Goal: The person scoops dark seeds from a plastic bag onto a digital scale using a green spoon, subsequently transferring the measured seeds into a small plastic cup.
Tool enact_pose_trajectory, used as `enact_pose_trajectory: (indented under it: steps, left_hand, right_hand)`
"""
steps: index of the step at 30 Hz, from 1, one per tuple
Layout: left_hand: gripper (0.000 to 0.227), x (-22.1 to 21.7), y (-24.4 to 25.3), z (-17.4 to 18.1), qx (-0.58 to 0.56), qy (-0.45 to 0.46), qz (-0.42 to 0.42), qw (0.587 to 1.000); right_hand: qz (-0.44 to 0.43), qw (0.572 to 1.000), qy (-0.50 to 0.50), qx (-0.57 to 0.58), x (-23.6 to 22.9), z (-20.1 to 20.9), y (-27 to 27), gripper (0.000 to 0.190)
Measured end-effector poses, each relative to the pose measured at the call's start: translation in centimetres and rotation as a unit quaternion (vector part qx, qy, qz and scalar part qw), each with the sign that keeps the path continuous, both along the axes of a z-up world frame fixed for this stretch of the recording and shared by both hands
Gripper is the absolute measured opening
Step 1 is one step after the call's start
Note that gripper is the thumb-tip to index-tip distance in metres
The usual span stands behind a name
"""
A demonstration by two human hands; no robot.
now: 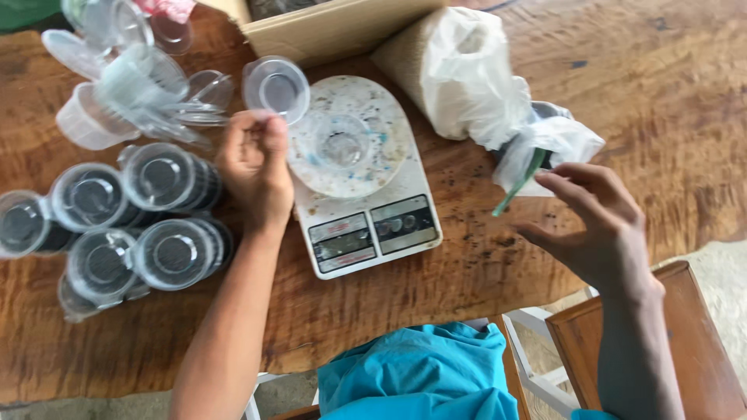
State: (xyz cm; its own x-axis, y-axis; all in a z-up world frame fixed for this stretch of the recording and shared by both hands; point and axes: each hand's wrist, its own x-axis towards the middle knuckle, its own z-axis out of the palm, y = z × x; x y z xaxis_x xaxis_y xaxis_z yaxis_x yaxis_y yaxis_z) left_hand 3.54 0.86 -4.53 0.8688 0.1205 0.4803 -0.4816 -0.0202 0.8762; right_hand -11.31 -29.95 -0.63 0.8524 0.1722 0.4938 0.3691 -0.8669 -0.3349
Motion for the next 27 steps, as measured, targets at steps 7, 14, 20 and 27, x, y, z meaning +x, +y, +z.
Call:
enact_pose_trajectory:
  steps: [7,14,20,27]
  left_hand:
    - [0.013,0.6,-0.1,-1.1,0.041,-0.052,-0.001,0.998]
    - [0.014,0.7,0.0,-0.8,0.06,-0.059,0.003,0.996]
    - [0.014,0.6,-0.3,-0.7,0.054,-0.063,0.005,0.997]
    - [0.014,0.6,-0.3,-0.9,0.05,-0.067,0.006,0.996]
  right_hand:
    - [-0.021,0.989,-0.145,-0.023,1.8,-2.8,0.2,0.017]
    - [-0.006,0.986,-0.164,-0.032,1.7,-3.4,-0.7,0.014]
    - [-0.013,0.985,-0.167,-0.035,1.5,-3.9,-0.8,0.01]
    - [-0.017,0.982,-0.181,-0.06,2.1,-3.6,-0.5,0.007]
